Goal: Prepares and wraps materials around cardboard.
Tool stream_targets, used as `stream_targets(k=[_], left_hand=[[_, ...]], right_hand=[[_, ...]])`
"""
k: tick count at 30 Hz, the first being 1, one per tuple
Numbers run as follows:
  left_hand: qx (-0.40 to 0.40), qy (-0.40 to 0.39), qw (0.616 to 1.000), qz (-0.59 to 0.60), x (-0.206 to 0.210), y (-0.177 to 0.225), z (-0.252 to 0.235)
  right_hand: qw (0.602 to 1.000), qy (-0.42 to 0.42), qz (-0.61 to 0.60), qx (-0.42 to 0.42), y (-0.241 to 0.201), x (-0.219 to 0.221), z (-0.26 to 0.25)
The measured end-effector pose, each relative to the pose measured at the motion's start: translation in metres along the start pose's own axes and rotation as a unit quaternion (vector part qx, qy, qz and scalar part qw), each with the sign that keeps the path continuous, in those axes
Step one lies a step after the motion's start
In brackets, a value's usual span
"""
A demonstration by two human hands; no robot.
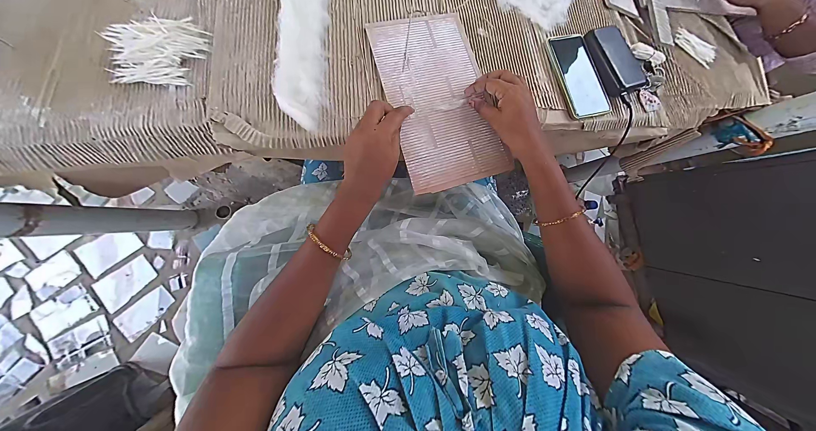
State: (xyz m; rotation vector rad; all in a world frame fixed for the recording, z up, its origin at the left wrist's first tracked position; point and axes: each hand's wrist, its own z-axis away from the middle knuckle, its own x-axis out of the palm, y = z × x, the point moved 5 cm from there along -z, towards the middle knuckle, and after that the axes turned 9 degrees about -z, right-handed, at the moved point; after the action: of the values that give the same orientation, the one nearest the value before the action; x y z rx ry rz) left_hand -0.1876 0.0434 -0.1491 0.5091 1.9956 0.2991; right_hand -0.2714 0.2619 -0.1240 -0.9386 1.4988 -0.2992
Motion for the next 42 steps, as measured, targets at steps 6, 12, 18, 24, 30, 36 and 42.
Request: stream_targets(k=[6,12,18,24,30,36,42], left_hand=[[0.002,-0.007,1.000,-0.002,0.001,0.000,-0.001],[0.006,-0.017,1.000,0.001,0.000,0.002,-0.004],[0.012,-0.033,0.999,-0.010,0.004,0.004,-0.002],[0.019,-0.042,0.999,-0.020,0.004,0.004,-0.002],[0.015,-0.063,0.997,-0.033,0.004,0.005,-0.004],[-0.008,-0.114,0.993,-0.039,-0.003,0.009,-0.004],[-0.031,-0.188,0.982,-0.020,-0.014,0.019,0.012]], right_hand=[[1.000,0.001,-0.004,-0.002,0.002,0.001,0.000],[1.000,-0.016,-0.005,0.000,0.003,0.002,0.000],[1.000,-0.018,-0.006,-0.006,0.002,0.002,0.000],[0.999,-0.002,-0.004,-0.041,-0.002,0.000,0.001],[0.981,-0.135,0.086,-0.107,-0.025,0.036,0.000],[0.963,-0.198,0.170,-0.071,-0.022,0.046,0.014],[0.949,-0.228,0.205,-0.072,-0.026,0.034,0.054]])
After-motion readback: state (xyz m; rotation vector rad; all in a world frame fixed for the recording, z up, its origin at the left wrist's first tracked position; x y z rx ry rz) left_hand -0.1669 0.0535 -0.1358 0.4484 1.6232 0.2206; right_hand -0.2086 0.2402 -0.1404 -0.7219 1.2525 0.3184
